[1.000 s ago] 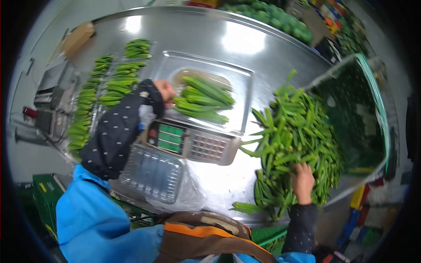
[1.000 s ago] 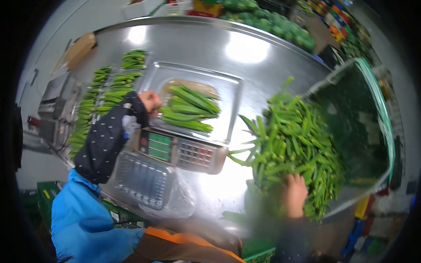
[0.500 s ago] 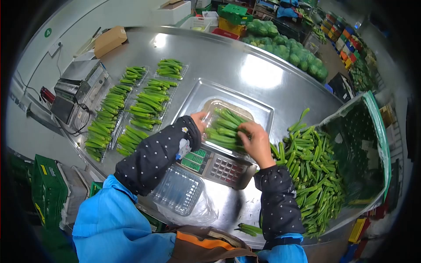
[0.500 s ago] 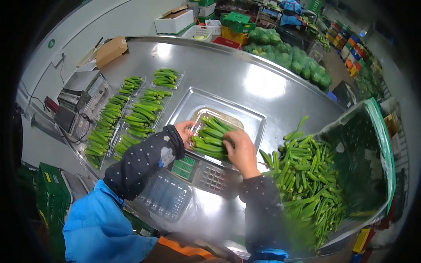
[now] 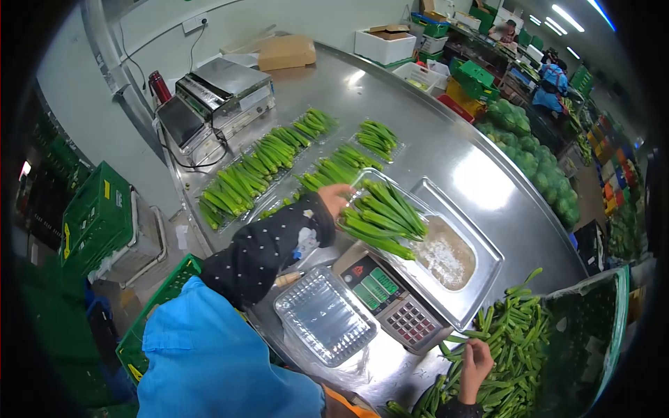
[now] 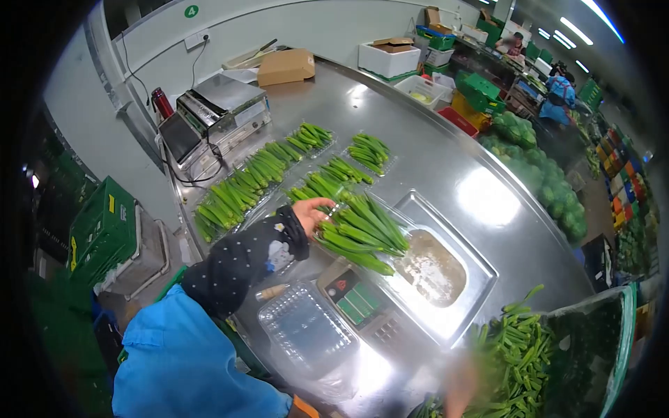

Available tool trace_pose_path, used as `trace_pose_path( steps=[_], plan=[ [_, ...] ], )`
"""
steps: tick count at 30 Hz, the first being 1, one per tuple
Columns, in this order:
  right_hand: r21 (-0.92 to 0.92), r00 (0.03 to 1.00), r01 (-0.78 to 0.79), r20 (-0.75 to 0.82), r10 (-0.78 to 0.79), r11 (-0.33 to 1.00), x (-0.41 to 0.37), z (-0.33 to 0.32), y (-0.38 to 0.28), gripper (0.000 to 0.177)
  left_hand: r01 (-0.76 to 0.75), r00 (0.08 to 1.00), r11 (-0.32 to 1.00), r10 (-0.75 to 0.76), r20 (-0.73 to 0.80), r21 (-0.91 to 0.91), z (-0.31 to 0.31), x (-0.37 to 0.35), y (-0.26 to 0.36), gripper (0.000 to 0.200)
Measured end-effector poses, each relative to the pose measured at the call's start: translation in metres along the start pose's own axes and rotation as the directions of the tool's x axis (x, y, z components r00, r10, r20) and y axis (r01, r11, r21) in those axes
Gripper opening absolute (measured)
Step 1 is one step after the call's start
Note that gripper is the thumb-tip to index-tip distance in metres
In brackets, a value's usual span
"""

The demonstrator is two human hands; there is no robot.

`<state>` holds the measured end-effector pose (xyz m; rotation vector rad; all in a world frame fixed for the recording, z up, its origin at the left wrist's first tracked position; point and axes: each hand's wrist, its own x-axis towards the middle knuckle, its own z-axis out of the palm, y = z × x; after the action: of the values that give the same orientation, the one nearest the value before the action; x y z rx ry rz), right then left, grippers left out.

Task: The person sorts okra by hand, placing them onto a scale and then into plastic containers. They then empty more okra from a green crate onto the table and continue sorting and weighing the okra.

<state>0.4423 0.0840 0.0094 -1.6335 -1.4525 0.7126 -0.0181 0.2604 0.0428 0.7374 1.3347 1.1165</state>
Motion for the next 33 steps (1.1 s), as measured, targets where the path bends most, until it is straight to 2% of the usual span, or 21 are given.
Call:
trace_pose_path(
  steps=[1, 3, 5, 6, 8, 10, 12, 14, 15, 16, 17, 18, 20, 22, 24, 25, 30, 33],
  plan=[
    [0.177, 0.992, -0.122, 0.002, 0.123, 0.977, -0.008, 0.005, -0.036, 0.007, 0.006, 1.000, 1.000, -0.005, -0.013, 0.003, -0.008, -0.012, 0.006, 0.034],
    [0.223, 0.989, -0.150, 0.046, 0.144, 0.963, -0.009, 0.013, -0.039, 0.007, -0.068, 0.996, 0.984, 0.077, -0.050, 0.166, -0.021, -0.029, 0.011, 0.034],
    [0.253, 0.983, -0.182, 0.075, 0.169, 0.950, -0.011, 0.018, -0.046, 0.006, -0.074, 0.996, 0.972, 0.081, -0.023, 0.224, -0.020, -0.052, 0.011, 0.035],
    [0.177, 0.997, -0.066, 0.059, 0.056, 0.982, -0.007, 0.025, -0.057, 0.007, -0.087, 0.996, 0.956, 0.086, 0.015, 0.281, -0.017, -0.062, 0.005, 0.036],
    [0.004, 0.985, 0.162, 0.058, -0.162, 0.987, 0.003, 0.042, -0.089, 0.009, -0.081, 0.995, 0.956, 0.060, 0.081, 0.282, -0.004, -0.085, -0.009, 0.037],
    [-0.092, 0.940, 0.314, 0.171, -0.296, 0.945, 0.013, 0.050, -0.155, 0.012, -0.046, 0.985, 0.971, 0.005, 0.171, 0.236, 0.017, -0.108, -0.024, 0.038],
    [-0.108, 0.876, 0.463, 0.209, -0.435, 0.880, 0.019, 0.055, -0.191, 0.014, -0.022, 0.961, 0.988, -0.021, 0.277, 0.151, 0.044, -0.137, -0.027, 0.038],
    [-0.220, 0.869, 0.477, 0.265, -0.418, 0.851, 0.018, 0.053, -0.216, 0.022, -0.024, 0.944, 0.988, -0.028, 0.330, 0.154, 0.066, -0.156, -0.044, 0.037],
    [-0.250, 0.878, 0.460, 0.273, -0.394, 0.852, 0.017, 0.051, -0.221, 0.022, 0.000, 0.931, 0.996, -0.031, 0.365, 0.086, 0.078, -0.167, -0.046, 0.038],
    [-0.299, 0.845, 0.518, 0.328, -0.423, 0.801, 0.016, 0.048, -0.223, 0.023, 0.030, 0.917, 0.999, -0.034, 0.397, 0.018, 0.088, -0.177, -0.048, 0.038],
    [-0.338, 0.805, 0.578, 0.386, -0.451, 0.743, 0.013, 0.046, -0.224, 0.024, 0.008, 0.908, 0.984, -0.081, 0.410, 0.177, 0.094, -0.183, -0.050, 0.038],
    [-0.358, 0.812, 0.568, 0.395, -0.430, 0.741, 0.010, 0.044, -0.222, 0.024, 0.025, 0.900, 0.987, -0.092, 0.425, 0.162, 0.100, -0.188, -0.055, 0.038],
    [-0.392, 0.747, 0.640, 0.521, -0.414, 0.661, 0.003, 0.040, -0.213, 0.026, -0.023, 0.890, 0.975, -0.081, 0.448, 0.222, 0.111, -0.198, -0.066, 0.038],
    [-0.438, 0.759, 0.612, 0.558, -0.334, 0.659, -0.007, 0.041, -0.206, 0.027, -0.039, 0.885, 0.967, -0.084, 0.457, 0.253, 0.118, -0.206, -0.067, 0.039],
    [-0.535, 0.744, 0.638, 0.614, -0.263, 0.554, -0.015, 0.043, -0.198, 0.030, -0.073, 0.858, 0.945, -0.104, 0.503, 0.319, 0.122, -0.210, -0.064, 0.040],
    [-0.539, 0.745, 0.632, 0.621, -0.244, 0.557, -0.018, 0.043, -0.193, 0.029, -0.155, 0.860, 0.941, -0.022, 0.510, 0.301, 0.123, -0.213, -0.067, 0.040],
    [-0.493, 0.705, 0.634, 0.684, -0.185, 0.596, -0.021, 0.036, -0.192, 0.023, -0.152, 0.819, 0.927, -0.077, 0.569, 0.344, 0.130, -0.219, -0.078, 0.041],
    [-0.339, 0.731, 0.495, 0.660, -0.173, 0.800, -0.018, 0.030, -0.182, 0.020, -0.209, 0.834, 0.922, -0.006, 0.552, 0.326, 0.132, -0.219, -0.095, 0.040]
  ],
)
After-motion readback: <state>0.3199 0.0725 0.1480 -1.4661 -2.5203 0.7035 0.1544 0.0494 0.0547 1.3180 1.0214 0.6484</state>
